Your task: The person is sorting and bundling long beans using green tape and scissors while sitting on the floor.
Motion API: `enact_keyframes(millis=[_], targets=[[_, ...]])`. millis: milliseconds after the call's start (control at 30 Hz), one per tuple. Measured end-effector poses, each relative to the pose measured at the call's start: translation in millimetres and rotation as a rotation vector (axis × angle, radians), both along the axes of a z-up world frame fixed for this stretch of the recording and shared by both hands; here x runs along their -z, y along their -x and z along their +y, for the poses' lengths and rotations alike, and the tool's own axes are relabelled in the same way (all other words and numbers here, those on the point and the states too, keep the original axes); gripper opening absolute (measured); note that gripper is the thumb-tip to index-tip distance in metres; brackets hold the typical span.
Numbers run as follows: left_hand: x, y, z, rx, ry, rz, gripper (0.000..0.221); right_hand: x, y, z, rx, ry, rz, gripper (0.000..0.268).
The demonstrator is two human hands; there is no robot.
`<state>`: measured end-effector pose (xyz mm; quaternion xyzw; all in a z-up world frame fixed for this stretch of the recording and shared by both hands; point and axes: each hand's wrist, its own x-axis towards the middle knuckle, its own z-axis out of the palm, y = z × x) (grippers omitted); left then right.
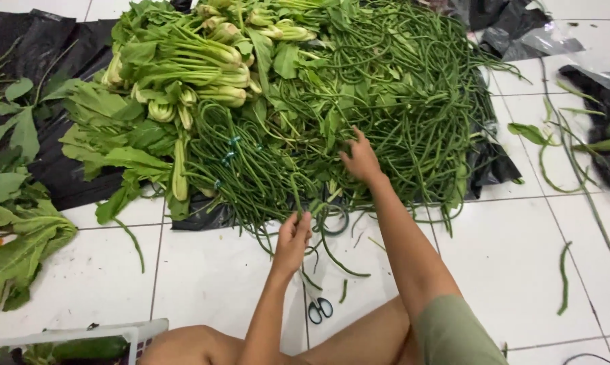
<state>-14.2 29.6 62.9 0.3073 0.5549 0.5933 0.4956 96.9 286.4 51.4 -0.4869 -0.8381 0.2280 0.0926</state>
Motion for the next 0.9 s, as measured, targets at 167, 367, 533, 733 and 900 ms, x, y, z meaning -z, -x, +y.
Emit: enact_keyframes(millis=[167, 367, 533, 733, 900], targets=[[-9.3, 6.7, 1.1, 0.008, 0.018, -0.023, 0.035, 31.5, 7.9, 35.6, -0.059, -0.074, -0.213, 0.048], [5.2, 6.0, 8.1, -0.010, 0.000, -0.052, 0.033, -1.0, 6.5, 21.6, -0.039, -0.010, 0.126, 0.042], [16.4, 1.6, 7.2, -0.039, -0.001, -0.058, 0.031, -49.1, -7.7, 3.7, -0.143, -0.118, 0.523, 0.033], [23.7, 3.1, 4.7, -0.010, -0.050, -0.104, 0.019, -124.4, -19.7, -22.4, -0.304, -0.271, 0.797, 0.028], [5.1, 4.1, -2.2, -0.065, -0.030, -0.053, 0.020, -185.9, -34.6, -54.5, -0.453, -0.348, 1.006, 0.029]])
